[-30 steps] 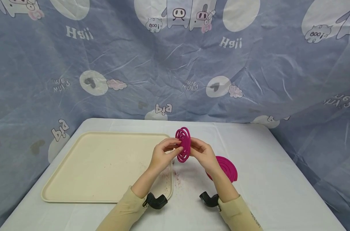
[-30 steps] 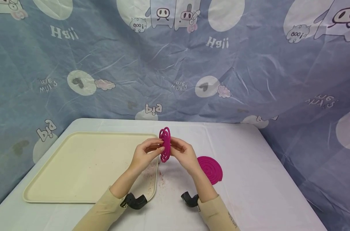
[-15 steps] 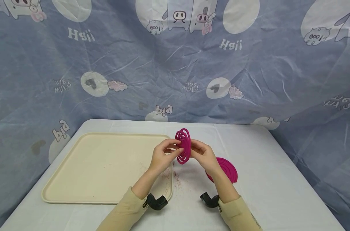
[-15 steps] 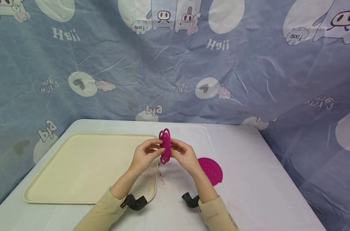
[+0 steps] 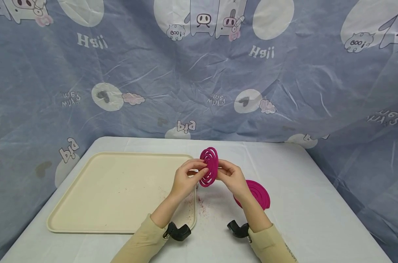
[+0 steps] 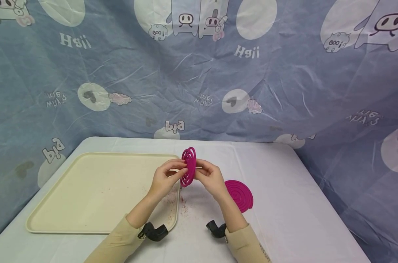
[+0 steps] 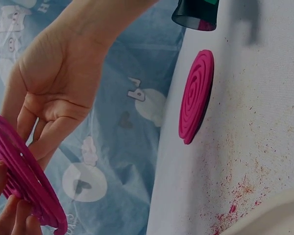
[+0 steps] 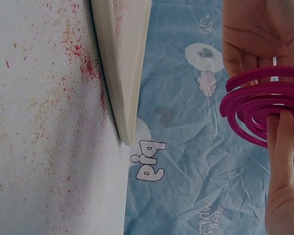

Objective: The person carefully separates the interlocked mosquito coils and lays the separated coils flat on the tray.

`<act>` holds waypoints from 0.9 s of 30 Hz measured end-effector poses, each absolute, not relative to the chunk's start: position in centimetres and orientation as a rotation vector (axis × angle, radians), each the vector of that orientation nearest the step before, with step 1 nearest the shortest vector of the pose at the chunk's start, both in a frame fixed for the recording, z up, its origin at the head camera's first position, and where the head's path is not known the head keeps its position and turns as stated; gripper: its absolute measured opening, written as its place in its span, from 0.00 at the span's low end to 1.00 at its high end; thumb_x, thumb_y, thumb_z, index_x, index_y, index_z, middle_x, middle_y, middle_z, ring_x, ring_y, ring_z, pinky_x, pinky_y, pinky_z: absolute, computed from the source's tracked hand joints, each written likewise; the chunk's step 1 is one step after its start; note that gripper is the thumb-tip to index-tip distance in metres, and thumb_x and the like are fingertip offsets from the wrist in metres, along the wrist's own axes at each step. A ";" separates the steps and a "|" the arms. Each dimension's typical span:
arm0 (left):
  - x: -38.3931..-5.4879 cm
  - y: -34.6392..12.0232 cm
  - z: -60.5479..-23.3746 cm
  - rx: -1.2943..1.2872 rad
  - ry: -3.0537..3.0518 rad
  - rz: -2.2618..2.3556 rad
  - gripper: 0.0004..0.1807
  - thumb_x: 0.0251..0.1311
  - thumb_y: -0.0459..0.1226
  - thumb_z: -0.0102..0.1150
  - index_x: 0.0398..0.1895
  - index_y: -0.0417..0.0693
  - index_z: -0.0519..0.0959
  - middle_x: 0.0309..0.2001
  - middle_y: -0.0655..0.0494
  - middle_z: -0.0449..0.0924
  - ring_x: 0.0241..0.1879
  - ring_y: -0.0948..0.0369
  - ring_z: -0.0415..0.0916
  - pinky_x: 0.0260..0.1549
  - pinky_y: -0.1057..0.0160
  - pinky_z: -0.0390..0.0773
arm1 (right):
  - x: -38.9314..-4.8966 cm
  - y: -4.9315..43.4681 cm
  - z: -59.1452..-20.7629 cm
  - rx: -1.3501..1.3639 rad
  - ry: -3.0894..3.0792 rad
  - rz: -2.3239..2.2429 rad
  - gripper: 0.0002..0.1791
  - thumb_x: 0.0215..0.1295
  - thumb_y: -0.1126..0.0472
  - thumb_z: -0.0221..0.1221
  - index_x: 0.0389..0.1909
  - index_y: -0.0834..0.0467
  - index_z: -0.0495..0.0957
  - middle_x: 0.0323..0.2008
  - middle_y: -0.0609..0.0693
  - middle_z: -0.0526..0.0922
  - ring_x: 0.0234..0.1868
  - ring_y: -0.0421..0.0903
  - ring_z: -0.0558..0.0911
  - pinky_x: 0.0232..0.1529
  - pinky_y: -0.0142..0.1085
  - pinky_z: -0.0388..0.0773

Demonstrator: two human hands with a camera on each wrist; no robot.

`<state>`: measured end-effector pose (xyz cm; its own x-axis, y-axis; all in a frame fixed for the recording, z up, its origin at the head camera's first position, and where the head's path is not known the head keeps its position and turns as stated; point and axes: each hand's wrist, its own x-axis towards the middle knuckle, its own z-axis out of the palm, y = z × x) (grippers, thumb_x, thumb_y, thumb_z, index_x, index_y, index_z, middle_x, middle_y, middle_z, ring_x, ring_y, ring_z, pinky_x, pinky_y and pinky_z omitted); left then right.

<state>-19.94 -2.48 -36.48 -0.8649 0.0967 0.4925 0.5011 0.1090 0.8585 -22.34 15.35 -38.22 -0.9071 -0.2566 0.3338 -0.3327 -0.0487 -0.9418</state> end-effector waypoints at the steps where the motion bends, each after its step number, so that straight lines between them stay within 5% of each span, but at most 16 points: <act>1: -19.9 -2.5 -36.5 -0.583 -2.078 -1.820 0.09 0.56 0.28 0.62 0.39 0.32 0.81 0.46 0.41 0.79 0.43 0.50 0.77 0.39 0.59 0.79 | -22.3 15.4 -38.3 0.659 -2.130 2.134 0.19 0.63 0.73 0.55 0.54 0.76 0.69 0.45 0.67 0.78 0.40 0.40 0.83 0.41 0.36 0.80; 8: -20.0 -2.6 -36.6 -0.553 -2.076 -1.846 0.11 0.55 0.29 0.63 0.42 0.32 0.80 0.45 0.42 0.79 0.42 0.49 0.78 0.40 0.52 0.79 | -22.3 15.3 -38.5 0.637 -2.152 2.122 0.19 0.63 0.72 0.55 0.54 0.76 0.70 0.43 0.60 0.81 0.40 0.40 0.82 0.42 0.35 0.80; 27: -19.9 -2.6 -36.3 -0.562 -2.090 -1.800 0.10 0.54 0.27 0.63 0.40 0.32 0.80 0.41 0.40 0.78 0.40 0.46 0.78 0.37 0.57 0.80 | -22.4 15.3 -38.6 0.672 -2.161 2.132 0.17 0.69 0.69 0.48 0.53 0.76 0.70 0.40 0.44 0.81 0.40 0.38 0.81 0.44 0.34 0.79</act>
<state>-19.87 -2.62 -36.32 -0.8696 0.0838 0.4866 0.4937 0.1259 0.8605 -22.44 15.27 -38.57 -0.9061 -0.2779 0.3190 -0.3226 -0.0337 -0.9459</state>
